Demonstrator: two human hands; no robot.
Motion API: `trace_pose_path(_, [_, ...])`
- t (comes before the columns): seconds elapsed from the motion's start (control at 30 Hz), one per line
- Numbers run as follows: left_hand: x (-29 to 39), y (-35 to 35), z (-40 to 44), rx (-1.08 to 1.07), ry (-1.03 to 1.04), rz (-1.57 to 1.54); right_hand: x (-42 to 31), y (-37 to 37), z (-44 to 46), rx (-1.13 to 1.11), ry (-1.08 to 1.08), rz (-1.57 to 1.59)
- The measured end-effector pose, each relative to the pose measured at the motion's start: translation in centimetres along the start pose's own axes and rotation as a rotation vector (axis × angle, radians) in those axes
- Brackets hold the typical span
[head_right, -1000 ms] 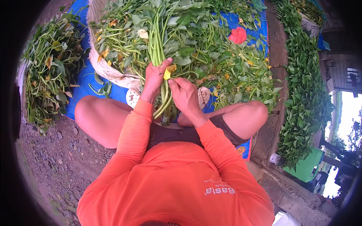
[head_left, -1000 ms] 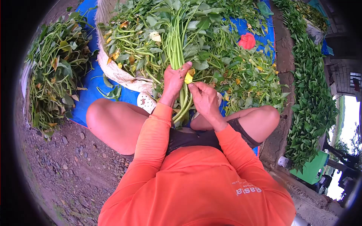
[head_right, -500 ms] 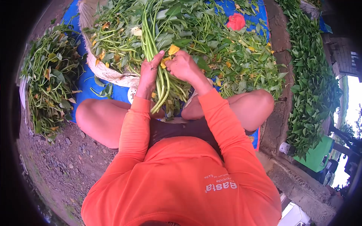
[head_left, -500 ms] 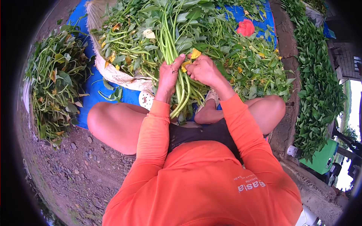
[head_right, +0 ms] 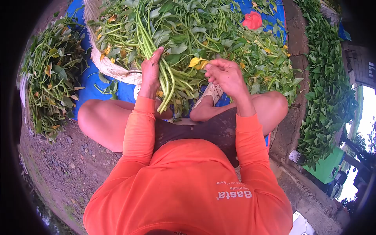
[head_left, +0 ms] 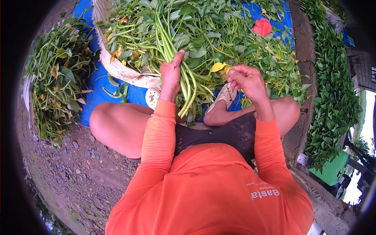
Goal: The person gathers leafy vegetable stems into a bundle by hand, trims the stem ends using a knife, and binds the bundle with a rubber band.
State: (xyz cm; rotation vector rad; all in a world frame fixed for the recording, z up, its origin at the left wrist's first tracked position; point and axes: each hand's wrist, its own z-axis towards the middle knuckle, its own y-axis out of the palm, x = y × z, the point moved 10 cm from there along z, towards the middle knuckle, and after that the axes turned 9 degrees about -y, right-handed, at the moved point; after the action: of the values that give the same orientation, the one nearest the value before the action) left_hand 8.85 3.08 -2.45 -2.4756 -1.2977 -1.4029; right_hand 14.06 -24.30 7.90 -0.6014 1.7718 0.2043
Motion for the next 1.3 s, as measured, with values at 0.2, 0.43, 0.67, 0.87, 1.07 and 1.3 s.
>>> trace_pose_path(0.2, [0.7, 0.4, 0.6, 0.02, 0.079, 0.005, 0.9, 1.3, -2.0, 0.091, -0.063, -0.402])
trace_pose_path(0.43, [1.3, -1.6, 0.4, 0.086, 0.103, -0.037, 5.7, 11.5, -1.9, 0.015, 0.083, 0.22])
trace_pose_path(0.67, [3.2, -2.6, 0.0, 0.09, 0.18, -0.195, 7.2, 11.9, 0.2, -0.244, 0.271, 0.335])
trace_pose_path(0.87, [6.6, -5.0, 0.3, 0.208, 0.256, -0.142, 7.1, 14.6, -0.7, -0.983, -0.087, -0.617])
trace_pose_path(1.07, [7.1, -5.8, 0.4, 0.235, 0.209, -0.114, 7.9, 0.9, 15.7, 0.335, -0.141, -0.659])
trace_pose_path(1.3, [4.8, -4.6, 0.9, 0.219, 0.102, 0.006, 9.1, -0.4, 22.3, 0.389, -0.073, -0.557])
